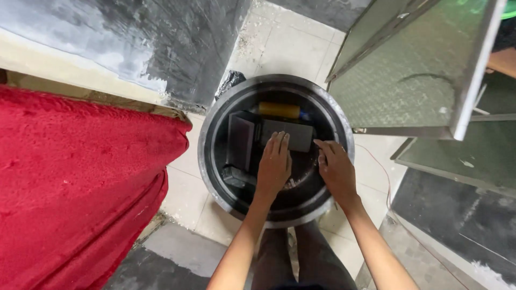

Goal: The person clears items from a cabinet into a basin, including a cup, bottle, and pink container, before placing a speaker and phone onto the shelves. They then lift the basin onto the cabinet and place a stool inside the cabinet.

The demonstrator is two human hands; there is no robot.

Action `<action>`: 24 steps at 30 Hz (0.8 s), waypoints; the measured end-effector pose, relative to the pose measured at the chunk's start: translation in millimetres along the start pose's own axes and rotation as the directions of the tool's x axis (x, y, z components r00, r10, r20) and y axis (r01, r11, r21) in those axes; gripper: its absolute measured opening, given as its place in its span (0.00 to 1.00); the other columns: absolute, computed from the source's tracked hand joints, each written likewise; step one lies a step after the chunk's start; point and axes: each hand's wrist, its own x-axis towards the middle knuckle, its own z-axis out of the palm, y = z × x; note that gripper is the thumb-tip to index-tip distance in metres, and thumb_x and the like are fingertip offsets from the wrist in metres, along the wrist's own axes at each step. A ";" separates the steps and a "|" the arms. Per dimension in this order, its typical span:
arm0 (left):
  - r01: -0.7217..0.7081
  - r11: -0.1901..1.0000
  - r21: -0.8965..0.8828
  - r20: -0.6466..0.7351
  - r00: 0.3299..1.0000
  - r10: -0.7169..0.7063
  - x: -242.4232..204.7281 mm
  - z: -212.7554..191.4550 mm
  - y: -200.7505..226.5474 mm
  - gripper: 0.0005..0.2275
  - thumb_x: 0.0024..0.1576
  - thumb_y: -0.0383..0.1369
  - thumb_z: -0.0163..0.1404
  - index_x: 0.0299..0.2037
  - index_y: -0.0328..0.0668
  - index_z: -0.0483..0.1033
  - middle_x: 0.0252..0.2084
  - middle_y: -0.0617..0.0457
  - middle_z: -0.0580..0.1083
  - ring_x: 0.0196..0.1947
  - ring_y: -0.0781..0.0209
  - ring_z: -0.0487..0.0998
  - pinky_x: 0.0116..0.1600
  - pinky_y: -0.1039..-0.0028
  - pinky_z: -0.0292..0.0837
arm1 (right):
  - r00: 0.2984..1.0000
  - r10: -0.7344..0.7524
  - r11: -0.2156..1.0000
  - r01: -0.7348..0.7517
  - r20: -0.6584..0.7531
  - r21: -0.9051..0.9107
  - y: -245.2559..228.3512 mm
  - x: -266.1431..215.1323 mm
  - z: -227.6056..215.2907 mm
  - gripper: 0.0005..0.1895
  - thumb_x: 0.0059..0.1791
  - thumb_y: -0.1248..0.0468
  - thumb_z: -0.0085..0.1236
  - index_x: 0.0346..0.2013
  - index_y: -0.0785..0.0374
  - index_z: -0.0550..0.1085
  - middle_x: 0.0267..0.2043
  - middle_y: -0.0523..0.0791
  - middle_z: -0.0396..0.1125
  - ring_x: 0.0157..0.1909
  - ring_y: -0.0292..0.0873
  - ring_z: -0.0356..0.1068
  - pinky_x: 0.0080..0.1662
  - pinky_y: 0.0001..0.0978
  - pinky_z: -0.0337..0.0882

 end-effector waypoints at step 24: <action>0.223 0.929 0.295 0.241 0.924 -0.298 81.4 216.6 -187.3 0.27 0.55 0.30 0.54 0.65 0.31 0.65 0.68 0.36 0.62 0.67 0.36 0.63 0.70 0.56 0.60 | 0.835 0.386 0.869 -0.187 0.392 -0.458 187.4 129.3 287.4 0.35 0.55 0.51 0.46 0.73 0.63 0.56 0.49 0.65 0.71 0.60 0.77 0.61 0.61 0.66 0.60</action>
